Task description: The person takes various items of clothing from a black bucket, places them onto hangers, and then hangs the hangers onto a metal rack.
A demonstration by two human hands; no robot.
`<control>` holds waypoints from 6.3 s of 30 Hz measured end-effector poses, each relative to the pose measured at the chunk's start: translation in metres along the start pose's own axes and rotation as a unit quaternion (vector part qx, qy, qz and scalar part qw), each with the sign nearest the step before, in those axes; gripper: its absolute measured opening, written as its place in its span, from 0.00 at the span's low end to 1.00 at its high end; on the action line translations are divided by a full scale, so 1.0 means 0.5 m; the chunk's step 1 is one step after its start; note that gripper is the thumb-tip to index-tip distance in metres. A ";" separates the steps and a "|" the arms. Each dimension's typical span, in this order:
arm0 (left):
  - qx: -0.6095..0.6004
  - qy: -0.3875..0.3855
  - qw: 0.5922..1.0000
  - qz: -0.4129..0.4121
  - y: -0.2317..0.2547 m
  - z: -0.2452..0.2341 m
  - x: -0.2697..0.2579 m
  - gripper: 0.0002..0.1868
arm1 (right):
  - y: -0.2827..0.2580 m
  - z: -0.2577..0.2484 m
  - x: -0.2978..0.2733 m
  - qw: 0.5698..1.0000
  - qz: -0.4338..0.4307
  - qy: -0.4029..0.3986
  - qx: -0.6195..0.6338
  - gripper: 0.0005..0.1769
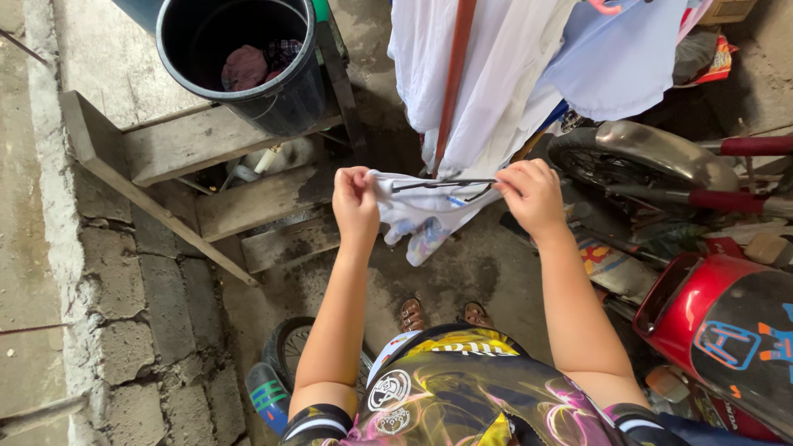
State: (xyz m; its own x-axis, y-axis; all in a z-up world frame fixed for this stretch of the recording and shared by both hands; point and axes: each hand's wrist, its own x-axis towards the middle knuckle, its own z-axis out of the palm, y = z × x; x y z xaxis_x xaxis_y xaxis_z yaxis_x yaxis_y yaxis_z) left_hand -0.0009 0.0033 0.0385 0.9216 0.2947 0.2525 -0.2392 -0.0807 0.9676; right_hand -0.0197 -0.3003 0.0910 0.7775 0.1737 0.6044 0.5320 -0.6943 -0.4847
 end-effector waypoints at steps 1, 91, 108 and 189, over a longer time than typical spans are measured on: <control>-0.040 -0.014 0.999 -0.006 0.014 0.008 0.001 0.08 | -0.002 0.003 0.000 1.000 -0.013 -0.002 -0.023 0.08; -0.089 -0.007 0.977 0.193 0.351 0.309 0.137 0.10 | 0.010 -0.241 0.498 0.997 -0.040 0.053 -0.035 0.14; -0.081 -0.036 0.940 0.330 0.380 0.382 0.040 0.14 | 0.007 -0.347 0.268 0.984 0.171 -0.039 -0.013 0.19; -0.045 -0.570 0.702 0.425 0.627 0.565 -0.860 0.11 | -0.411 -0.877 -0.872 0.899 0.362 0.046 0.240 0.17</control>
State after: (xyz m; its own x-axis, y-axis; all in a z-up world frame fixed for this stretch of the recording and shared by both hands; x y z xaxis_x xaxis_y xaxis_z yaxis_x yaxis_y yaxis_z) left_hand -0.3859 -0.4177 0.2324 0.0683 -0.7804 0.6215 -0.8221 0.3090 0.4783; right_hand -0.6148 -0.5395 0.2041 0.9593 -0.2763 0.0584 -0.0030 -0.2167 -0.9762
